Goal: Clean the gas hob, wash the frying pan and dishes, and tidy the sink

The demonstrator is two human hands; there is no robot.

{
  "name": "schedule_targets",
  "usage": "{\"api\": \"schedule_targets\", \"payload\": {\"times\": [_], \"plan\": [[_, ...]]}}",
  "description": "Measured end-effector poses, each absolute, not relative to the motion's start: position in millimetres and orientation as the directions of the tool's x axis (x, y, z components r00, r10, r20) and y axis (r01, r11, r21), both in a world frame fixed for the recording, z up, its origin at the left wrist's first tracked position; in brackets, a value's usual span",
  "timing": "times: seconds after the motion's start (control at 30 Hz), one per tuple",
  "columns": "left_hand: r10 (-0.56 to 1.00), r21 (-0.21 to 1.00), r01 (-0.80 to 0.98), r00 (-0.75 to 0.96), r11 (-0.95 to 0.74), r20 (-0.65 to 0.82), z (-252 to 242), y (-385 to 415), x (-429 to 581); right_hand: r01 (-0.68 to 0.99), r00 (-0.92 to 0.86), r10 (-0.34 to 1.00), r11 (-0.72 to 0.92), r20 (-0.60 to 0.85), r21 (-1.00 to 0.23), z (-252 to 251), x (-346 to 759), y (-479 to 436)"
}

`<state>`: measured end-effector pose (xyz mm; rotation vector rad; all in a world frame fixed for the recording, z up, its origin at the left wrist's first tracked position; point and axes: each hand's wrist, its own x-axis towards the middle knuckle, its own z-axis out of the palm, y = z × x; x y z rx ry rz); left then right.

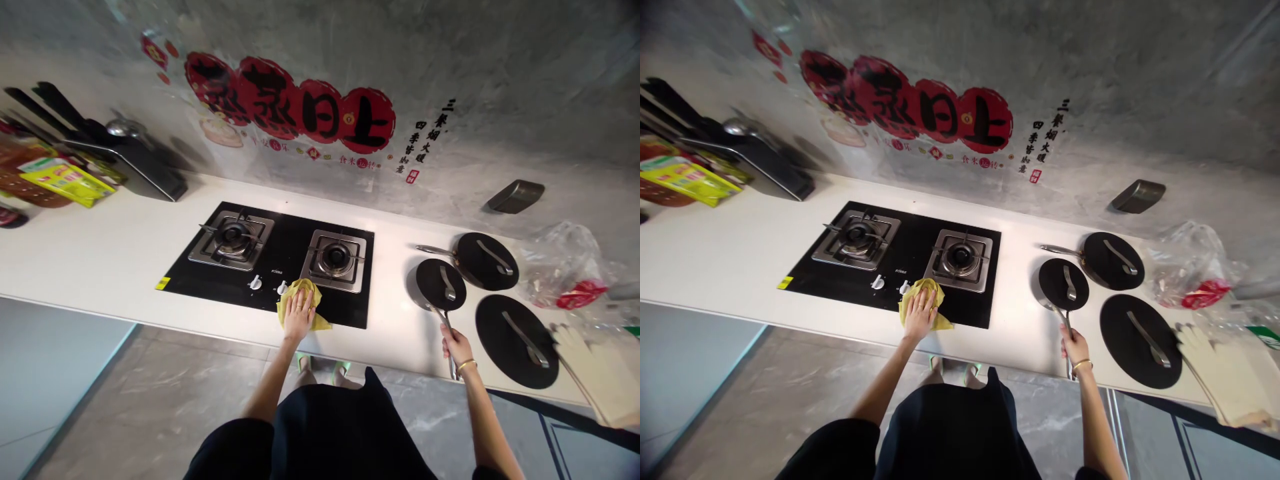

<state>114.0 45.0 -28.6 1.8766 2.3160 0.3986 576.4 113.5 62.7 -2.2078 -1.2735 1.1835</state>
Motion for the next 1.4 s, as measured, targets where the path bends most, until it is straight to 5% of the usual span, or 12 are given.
{"api": "schedule_targets", "payload": {"times": [0.07,0.17,0.23,0.33,0.57,0.8,1.1,1.23,1.4], "plan": [[0.967,0.303,0.929,-0.246,0.214,0.071,-14,54,114,0.74,0.351,0.842,-0.517,-0.409,-0.43,76,572,122],[0.958,0.384,0.901,-0.264,0.204,0.112,13,80,103,0.927,0.288,0.957,-0.286,-0.028,-0.244,94,530,142],[0.961,0.421,0.891,-0.245,0.17,0.13,27,104,90,0.941,-0.001,0.997,0.026,0.073,-0.338,94,479,166],[0.991,0.447,0.893,-0.102,0.053,0.087,39,139,69,0.834,-0.33,0.942,0.256,-0.069,-0.489,75,389,212],[0.998,0.317,0.948,-0.036,0.019,0.046,44,211,32,0.928,-0.338,0.906,0.277,-0.254,-0.25,38,301,286],[0.975,0.223,0.962,0.188,-0.158,-0.12,52,262,10,0.899,-0.415,0.865,0.344,-0.283,-0.271,58,319,302],[0.745,0.176,0.731,0.667,-0.659,0.019,131,288,77,0.908,-0.178,0.969,0.095,-0.171,-0.408,97,414,187],[0.601,0.191,0.605,0.795,-0.773,-0.083,115,277,159,0.891,-0.075,0.958,-0.061,-0.278,-0.449,76,468,116],[0.523,0.22,0.553,0.833,-0.804,-0.183,78,248,218,0.942,-0.023,0.933,-0.1,-0.359,-0.32,52,516,81]]}}
